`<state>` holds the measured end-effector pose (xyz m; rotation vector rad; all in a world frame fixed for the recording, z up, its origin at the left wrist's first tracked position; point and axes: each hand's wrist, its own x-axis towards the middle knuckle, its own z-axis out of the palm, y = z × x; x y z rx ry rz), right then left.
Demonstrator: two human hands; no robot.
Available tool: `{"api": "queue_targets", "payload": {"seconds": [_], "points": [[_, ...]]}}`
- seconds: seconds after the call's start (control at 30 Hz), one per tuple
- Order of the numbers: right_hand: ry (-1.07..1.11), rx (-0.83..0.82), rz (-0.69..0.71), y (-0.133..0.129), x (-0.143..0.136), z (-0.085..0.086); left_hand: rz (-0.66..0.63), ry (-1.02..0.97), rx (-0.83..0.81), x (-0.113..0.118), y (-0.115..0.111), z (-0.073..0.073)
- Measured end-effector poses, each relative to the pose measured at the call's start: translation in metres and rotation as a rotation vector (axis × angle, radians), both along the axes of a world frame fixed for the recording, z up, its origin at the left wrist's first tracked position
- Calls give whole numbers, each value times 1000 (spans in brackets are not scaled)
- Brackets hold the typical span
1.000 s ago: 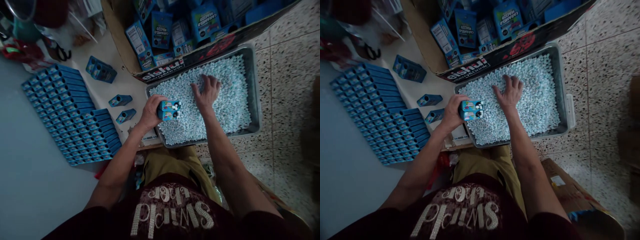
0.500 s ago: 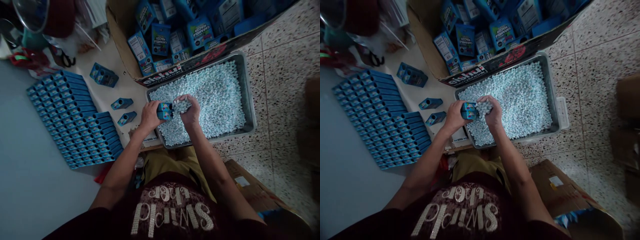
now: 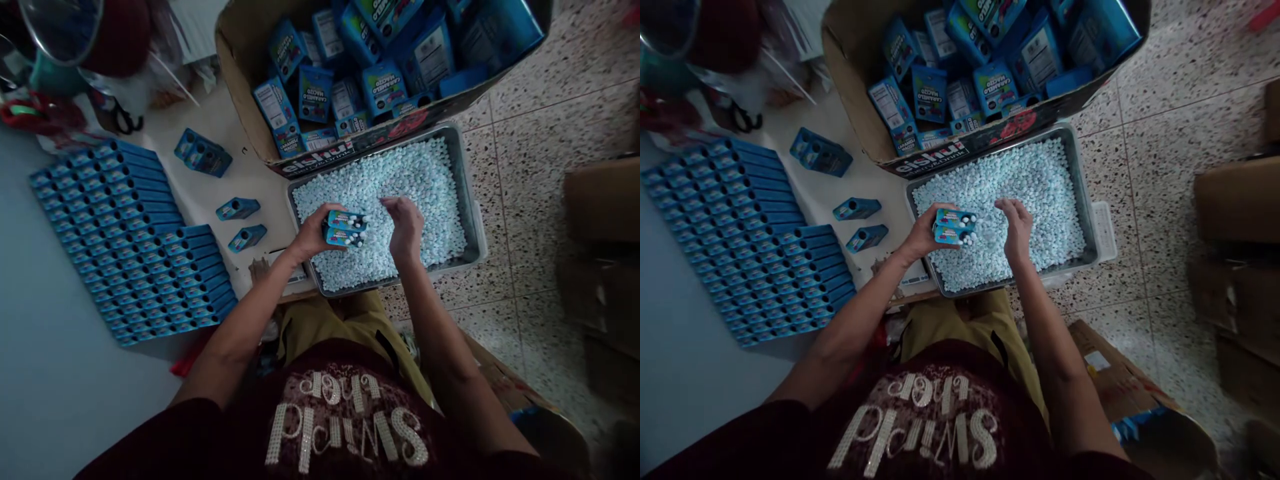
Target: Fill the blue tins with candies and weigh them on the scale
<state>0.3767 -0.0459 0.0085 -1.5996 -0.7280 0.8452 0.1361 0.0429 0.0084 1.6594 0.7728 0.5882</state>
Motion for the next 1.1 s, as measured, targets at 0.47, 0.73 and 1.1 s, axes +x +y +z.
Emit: {"api": "queue_targets", "payload": {"seconds": [0.47,0.73,1.1], "points": [[-695,-377,265,69,-44,-69,160,396,148,-50,-6,25],[616,-148,51,47,-60,-11,93,834,219,-33,-5,37],[470,141,59,11,-66,51,-43,522,39,-20,-9,58]]}}
